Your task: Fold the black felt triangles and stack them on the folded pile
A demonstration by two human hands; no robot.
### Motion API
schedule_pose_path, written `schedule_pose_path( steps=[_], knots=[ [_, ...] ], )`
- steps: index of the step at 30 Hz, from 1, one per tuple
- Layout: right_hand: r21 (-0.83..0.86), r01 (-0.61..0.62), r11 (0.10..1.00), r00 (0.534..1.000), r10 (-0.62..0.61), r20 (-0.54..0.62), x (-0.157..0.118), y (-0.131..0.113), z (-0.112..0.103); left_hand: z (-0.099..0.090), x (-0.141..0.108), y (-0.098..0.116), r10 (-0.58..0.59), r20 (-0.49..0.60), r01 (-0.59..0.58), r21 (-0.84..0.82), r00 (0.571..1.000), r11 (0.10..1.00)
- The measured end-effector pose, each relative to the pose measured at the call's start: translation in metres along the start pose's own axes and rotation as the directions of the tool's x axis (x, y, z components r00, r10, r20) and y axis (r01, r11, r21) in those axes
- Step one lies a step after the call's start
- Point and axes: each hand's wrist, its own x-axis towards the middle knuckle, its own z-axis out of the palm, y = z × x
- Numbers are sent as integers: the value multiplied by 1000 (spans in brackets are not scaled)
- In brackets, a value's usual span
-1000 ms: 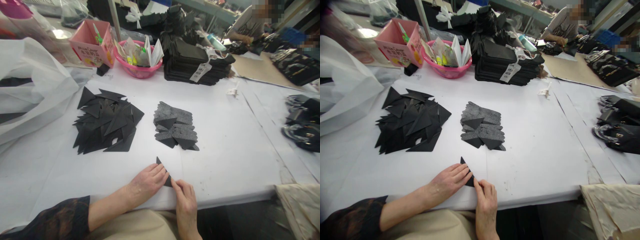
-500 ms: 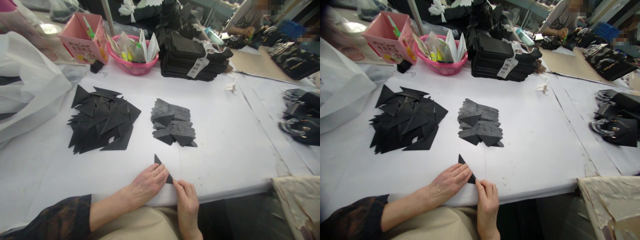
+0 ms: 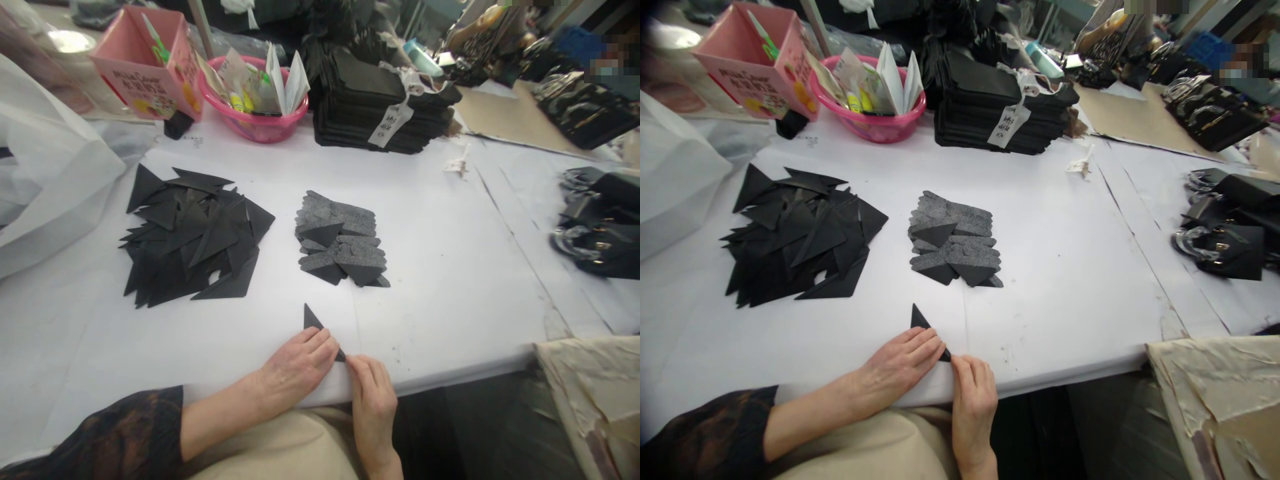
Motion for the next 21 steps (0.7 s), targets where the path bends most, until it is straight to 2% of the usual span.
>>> schedule_pose_path(
  steps=[6, 10, 15, 21],
  knots=[
    [-16, 69, 997, 998, -69, -5, -1, 3, -1, 6, -1, -1, 11, -9, -12, -32, 1000, 999],
    [-48, 100, 994, 995, -101, -14, 0, 4, 0, 3, 0, 2, 14, 15, -14, -5, 1000, 1000],
    [15, 27, 1000, 1000, -26, -12, 0, 5, -2, 1, 1, 3, 26, 67, -26, -9, 997, 1000],
    [32, -12, 999, 1000, 12, -3, -4, 4, -3, 5, 0, 3, 30, 18, -29, -28, 999, 999]
  ],
)
